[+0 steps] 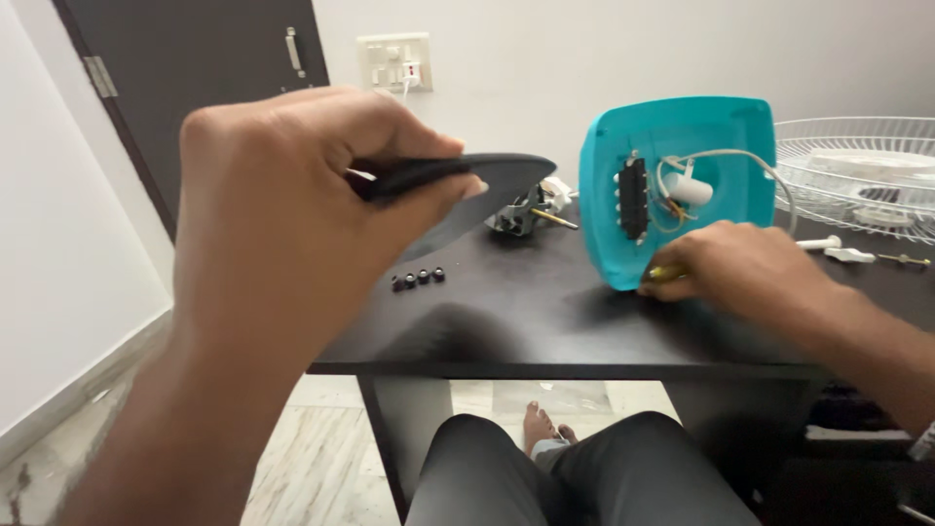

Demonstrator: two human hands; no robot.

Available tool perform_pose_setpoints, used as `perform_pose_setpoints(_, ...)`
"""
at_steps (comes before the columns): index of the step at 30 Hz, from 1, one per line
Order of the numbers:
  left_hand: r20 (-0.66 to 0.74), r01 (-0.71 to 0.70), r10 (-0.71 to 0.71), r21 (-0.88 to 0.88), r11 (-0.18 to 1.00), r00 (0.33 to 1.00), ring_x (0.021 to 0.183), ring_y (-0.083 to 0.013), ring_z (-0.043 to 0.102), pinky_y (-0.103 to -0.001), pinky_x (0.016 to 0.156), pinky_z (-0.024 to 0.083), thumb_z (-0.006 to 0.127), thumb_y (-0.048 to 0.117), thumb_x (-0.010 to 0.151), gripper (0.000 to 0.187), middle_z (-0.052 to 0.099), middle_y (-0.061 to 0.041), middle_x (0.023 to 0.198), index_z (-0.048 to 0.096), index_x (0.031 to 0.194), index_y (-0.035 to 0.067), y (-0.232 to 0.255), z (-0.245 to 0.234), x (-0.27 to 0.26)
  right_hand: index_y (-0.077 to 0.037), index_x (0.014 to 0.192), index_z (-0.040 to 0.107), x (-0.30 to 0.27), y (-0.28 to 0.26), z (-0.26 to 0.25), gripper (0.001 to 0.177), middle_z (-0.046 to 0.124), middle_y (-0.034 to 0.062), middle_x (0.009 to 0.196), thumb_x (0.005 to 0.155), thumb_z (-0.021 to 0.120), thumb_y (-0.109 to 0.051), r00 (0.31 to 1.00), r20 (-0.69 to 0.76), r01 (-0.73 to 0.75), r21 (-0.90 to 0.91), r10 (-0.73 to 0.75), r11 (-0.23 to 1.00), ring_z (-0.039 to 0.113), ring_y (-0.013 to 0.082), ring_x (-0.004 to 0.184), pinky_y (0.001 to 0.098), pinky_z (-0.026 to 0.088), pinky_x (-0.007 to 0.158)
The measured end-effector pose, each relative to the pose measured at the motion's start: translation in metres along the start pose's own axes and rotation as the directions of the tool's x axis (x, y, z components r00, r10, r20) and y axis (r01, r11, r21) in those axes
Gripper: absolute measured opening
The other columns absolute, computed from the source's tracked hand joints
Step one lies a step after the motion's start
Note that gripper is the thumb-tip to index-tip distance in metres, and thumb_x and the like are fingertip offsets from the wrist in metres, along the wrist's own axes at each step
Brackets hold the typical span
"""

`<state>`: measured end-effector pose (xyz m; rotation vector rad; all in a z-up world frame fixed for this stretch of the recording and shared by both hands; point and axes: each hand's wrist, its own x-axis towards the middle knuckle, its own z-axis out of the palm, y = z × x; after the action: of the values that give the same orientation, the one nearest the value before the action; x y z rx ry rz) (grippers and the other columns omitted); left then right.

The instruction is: The person disassembles a teal-colored fan housing using a yellow screwdriver, removes the back cover, and works on the internal wiring and switch assembly. The person manipulates wires and components inside the housing while seated at a table.

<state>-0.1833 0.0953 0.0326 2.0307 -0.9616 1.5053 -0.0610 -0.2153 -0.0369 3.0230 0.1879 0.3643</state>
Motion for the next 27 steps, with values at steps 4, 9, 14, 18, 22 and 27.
perform_pose_setpoints(4, 0.025, -0.073, 0.075, -0.063, 0.995, 0.997, 0.075, -0.0150, 0.076, -0.027, 0.066, 0.059, 0.088, 0.016, 0.081, 0.017, 0.076, -0.005, 0.088, 0.077, 0.092, 0.009, 0.010, 0.021, -0.002, -0.041, 0.121, 0.075, 0.005, 0.035, 0.004, 0.038, 0.079, -0.0041, 0.111, 0.085, 0.070, -0.054, 0.992, 0.065, -0.103, -0.096, 0.109, 0.990, 0.075, 0.0232, 0.105, 0.0408, 0.062, 0.091)
perform_pose_setpoints(9, 0.062, -0.117, 0.122, -0.079, 0.990, 0.991, 0.077, -0.0175, 0.073, -0.032, 0.066, 0.056, 0.084, 0.022, 0.084, 0.013, 0.074, 0.001, 0.089, 0.076, 0.090, 0.014, 0.032, 0.063, -0.025, -0.046, 0.126, 0.073, 0.013, 0.071, 0.013, 0.039, 0.079, -0.0062, 0.115, 0.087, 0.069, -0.053, 0.985, 0.054, -0.159, -0.111, 0.166, 0.981, 0.075, 0.0221, 0.110, 0.0401, 0.062, 0.095)
perform_pose_setpoints(14, 0.160, -0.136, 0.156, -0.127, 0.983, 0.975, 0.081, -0.0169, 0.070, -0.035, 0.067, 0.054, 0.078, 0.019, 0.090, 0.007, 0.067, 0.004, 0.084, 0.072, 0.091, 0.016, 0.050, 0.103, -0.051, -0.036, 0.124, 0.075, 0.012, 0.084, 0.016, 0.040, 0.079, -0.0008, 0.113, 0.088, 0.072, -0.053, 0.979, -0.013, -0.202, -0.055, 0.202, 0.978, 0.076, 0.0232, 0.105, 0.0424, 0.061, 0.092)
perform_pose_setpoints(18, 0.266, -0.099, 0.149, -0.192, 0.976, 0.952, 0.081, -0.0181, 0.069, -0.036, 0.065, 0.054, 0.077, 0.024, 0.089, 0.009, 0.066, 0.004, 0.085, 0.071, 0.091, 0.017, 0.052, 0.122, -0.068, -0.027, 0.123, 0.077, 0.003, 0.074, 0.004, 0.042, 0.080, 0.0109, 0.105, 0.090, 0.072, -0.053, 0.970, -0.122, -0.194, 0.124, 0.209, 0.973, 0.078, 0.0290, 0.094, 0.0442, 0.061, 0.086)
perform_pose_setpoints(22, 0.376, -0.016, 0.126, -0.284, 0.959, 0.918, 0.081, -0.0189, 0.070, -0.035, 0.065, 0.056, 0.079, 0.031, 0.086, 0.013, 0.068, 0.004, 0.085, 0.074, 0.092, 0.020, 0.034, 0.133, -0.077, -0.026, 0.120, 0.076, -0.012, 0.048, -0.011, 0.041, 0.079, 0.0127, 0.098, 0.088, 0.071, -0.051, 0.971, -0.119, -0.160, 0.321, 0.207, 0.934, 0.078, 0.0272, 0.090, 0.0456, 0.061, 0.083)
perform_pose_setpoints(27, 0.490, 0.057, 0.086, -0.269, 0.961, 0.868, 0.082, -0.0216, 0.072, -0.037, 0.069, 0.057, 0.082, 0.037, 0.079, 0.025, 0.072, 0.003, 0.090, 0.077, 0.094, 0.019, 0.010, 0.134, -0.080, -0.028, 0.115, 0.078, -0.023, 0.007, -0.017, 0.039, 0.082, 0.0079, 0.099, 0.087, 0.073, -0.054, 0.997, -0.055, -0.033, 0.414, 0.061, 0.910, 0.078, 0.0221, 0.091, 0.0400, 0.060, 0.086)
